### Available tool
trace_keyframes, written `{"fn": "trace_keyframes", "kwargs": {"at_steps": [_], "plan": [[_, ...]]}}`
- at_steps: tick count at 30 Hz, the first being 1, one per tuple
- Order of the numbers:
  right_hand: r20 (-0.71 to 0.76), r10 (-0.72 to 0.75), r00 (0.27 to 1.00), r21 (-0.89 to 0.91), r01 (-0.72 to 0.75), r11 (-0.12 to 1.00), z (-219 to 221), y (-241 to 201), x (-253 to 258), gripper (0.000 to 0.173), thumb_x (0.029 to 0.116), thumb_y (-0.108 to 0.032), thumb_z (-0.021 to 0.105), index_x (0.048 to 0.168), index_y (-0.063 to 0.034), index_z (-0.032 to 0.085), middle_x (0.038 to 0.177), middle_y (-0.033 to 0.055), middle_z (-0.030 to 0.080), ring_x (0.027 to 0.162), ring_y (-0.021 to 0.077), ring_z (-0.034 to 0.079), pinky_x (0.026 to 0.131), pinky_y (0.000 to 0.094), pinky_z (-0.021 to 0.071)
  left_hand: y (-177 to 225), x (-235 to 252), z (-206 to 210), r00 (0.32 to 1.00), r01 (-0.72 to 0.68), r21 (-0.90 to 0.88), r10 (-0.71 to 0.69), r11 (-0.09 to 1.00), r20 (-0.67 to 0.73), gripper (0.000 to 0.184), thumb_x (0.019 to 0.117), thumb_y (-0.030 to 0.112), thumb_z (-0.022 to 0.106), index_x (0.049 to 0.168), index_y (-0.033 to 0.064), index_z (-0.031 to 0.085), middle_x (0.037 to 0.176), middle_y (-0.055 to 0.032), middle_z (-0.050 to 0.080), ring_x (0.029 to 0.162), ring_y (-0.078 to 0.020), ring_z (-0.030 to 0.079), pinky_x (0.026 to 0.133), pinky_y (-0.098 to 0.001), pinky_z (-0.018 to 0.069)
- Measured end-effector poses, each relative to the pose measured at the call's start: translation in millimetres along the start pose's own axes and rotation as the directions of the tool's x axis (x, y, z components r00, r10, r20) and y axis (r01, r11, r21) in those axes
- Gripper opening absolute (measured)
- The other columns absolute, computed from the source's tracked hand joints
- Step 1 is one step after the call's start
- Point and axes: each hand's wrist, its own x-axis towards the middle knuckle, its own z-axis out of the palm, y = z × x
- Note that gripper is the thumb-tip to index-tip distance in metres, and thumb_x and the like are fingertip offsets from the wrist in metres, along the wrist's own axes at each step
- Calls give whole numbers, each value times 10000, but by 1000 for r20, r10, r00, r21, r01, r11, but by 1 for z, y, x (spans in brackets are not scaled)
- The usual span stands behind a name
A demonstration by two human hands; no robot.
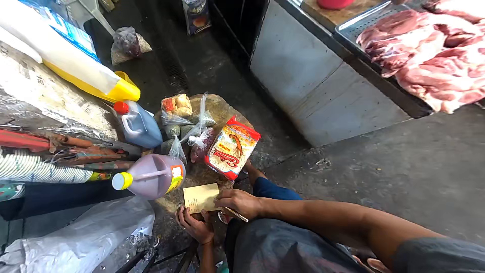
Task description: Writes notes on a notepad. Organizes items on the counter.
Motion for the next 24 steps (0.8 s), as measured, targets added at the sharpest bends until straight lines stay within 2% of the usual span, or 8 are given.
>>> {"fn": "trace_keyframes", "kwargs": {"at_steps": [2,4,8,11,13,16,19,24], "plan": [[4,15,1000,49,-15,999,0,-5,-7,226,994,-155,612,1190,-107,714,1077,106,734,1009,255,712,916,443,578,0,-1,-1,1000,-3,6,3,1000,-3,680,935,589,510,1242,-14,578,1456,-251,495,1472,-395,356,1241,-524,257],[57,60,997,104,-66,992,-1,-10,-14,201,985,-140,615,1147,-100,725,995,107,743,914,263,727,843,482,592,0,-1,1,1000,-13,11,14,1000,-12,712,931,619,483,1246,-12,576,1446,-252,502,1462,-395,368,1236,-523,266],[285,194,939,307,-281,909,-8,-22,-27,192,1015,-165,582,1097,-61,720,958,110,742,888,243,715,843,504,567,-2,-4,3,1000,-12,-13,12,1000,-13,772,931,687,439,1252,-3,569,1449,-256,494,1466,-395,362,1238,-514,259],[531,154,833,405,-409,818,-15,-25,-32,281,1052,-271,558,1114,-56,727,994,94,739,924,202,696,869,484,547,-4,-3,3,999,-20,-19,19,1000,-29,714,910,613,492,1238,-14,586,1451,-258,498,1466,-397,361,1244,-506,247],[616,135,776,384,-445,809,-23,-25,-31,315,1064,-309,540,1144,-60,716,999,101,721,936,206,681,870,480,532,-4,-2,3,999,-22,-17,21,1000,-31,697,907,595,503,1241,-11,585,1458,-250,492,1470,-385,357,1248,-498,241],[636,223,739,242,-466,851,-37,-31,-20,312,1066,-305,552,1140,-39,699,965,142,695,919,265,667,853,523,518,-4,-1,4,999,-31,-16,31,999,-31,696,908,593,500,1237,-14,585,1455,-255,494,1471,-393,352,1250,-497,232],[589,312,746,47,-417,908,-44,-36,-1,288,1040,-285,584,1101,-29,699,957,175,698,944,346,675,875,596,511,-6,-2,5,997,-39,8,40,999,-61,680,917,585,509,1220,-18,593,1423,-258,520,1449,-396,385,1238,-496,260],[516,249,819,121,-358,926,-57,-35,6,335,1066,-334,540,1006,-33,674,823,136,643,798,290,643,759,528,512,-1,1,2,1000,12,29,-11,1000,-19,670,907,572,494,1205,-17,613,1430,-260,521,1451,-415,379,1231,-527,267]]}}
